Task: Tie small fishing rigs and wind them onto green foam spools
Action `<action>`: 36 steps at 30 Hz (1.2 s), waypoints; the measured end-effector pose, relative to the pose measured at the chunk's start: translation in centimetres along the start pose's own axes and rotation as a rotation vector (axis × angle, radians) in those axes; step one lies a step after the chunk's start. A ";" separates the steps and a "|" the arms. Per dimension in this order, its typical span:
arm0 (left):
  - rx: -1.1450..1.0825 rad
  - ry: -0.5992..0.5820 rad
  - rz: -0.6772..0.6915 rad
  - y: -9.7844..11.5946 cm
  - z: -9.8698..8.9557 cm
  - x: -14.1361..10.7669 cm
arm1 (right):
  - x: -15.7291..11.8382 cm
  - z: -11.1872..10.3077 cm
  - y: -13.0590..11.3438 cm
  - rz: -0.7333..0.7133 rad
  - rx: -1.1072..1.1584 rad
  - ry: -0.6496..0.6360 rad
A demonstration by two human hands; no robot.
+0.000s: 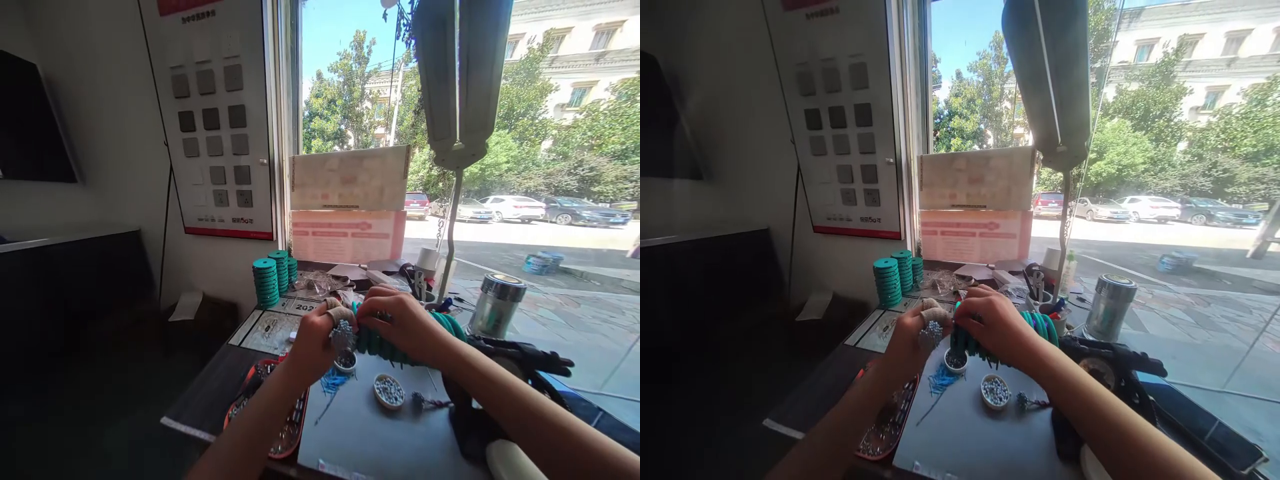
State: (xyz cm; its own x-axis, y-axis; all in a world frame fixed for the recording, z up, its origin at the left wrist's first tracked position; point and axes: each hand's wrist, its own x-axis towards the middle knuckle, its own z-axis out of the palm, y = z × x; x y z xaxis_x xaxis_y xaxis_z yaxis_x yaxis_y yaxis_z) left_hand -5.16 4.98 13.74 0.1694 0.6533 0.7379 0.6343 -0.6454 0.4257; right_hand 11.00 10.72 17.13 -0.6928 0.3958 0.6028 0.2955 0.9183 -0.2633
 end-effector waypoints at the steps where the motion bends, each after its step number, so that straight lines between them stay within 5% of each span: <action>1: -0.008 0.004 0.004 -0.1 0.2 0.1 | -0.1 0.1 0.1 -0.034 -0.026 0.000; 10: -0.050 0.070 -0.015 -0.4 0.7 -0.3 | -0.1 1.0 -1.4 -0.048 -0.359 -0.046; 17: -0.078 0.119 -0.053 -0.8 1.0 -0.2 | 0.0 0.7 -1.6 0.054 -0.145 -0.067; 26: -0.062 0.111 -0.016 -0.9 1.2 -0.6 | 0.3 1.0 -2.0 0.003 -0.303 -0.105; 36: -0.269 0.146 -0.189 -1.4 2.0 -0.1 | -0.5 0.2 -1.6 0.090 0.022 -0.023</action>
State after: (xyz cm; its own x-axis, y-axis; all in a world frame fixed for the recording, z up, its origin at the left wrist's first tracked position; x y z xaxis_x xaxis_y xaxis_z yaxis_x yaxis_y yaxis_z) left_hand -4.55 6.65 12.01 -0.0535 0.7202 0.6917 0.4197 -0.6123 0.6700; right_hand 10.80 9.08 17.10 -0.6794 0.4760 0.5584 0.3425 0.8788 -0.3324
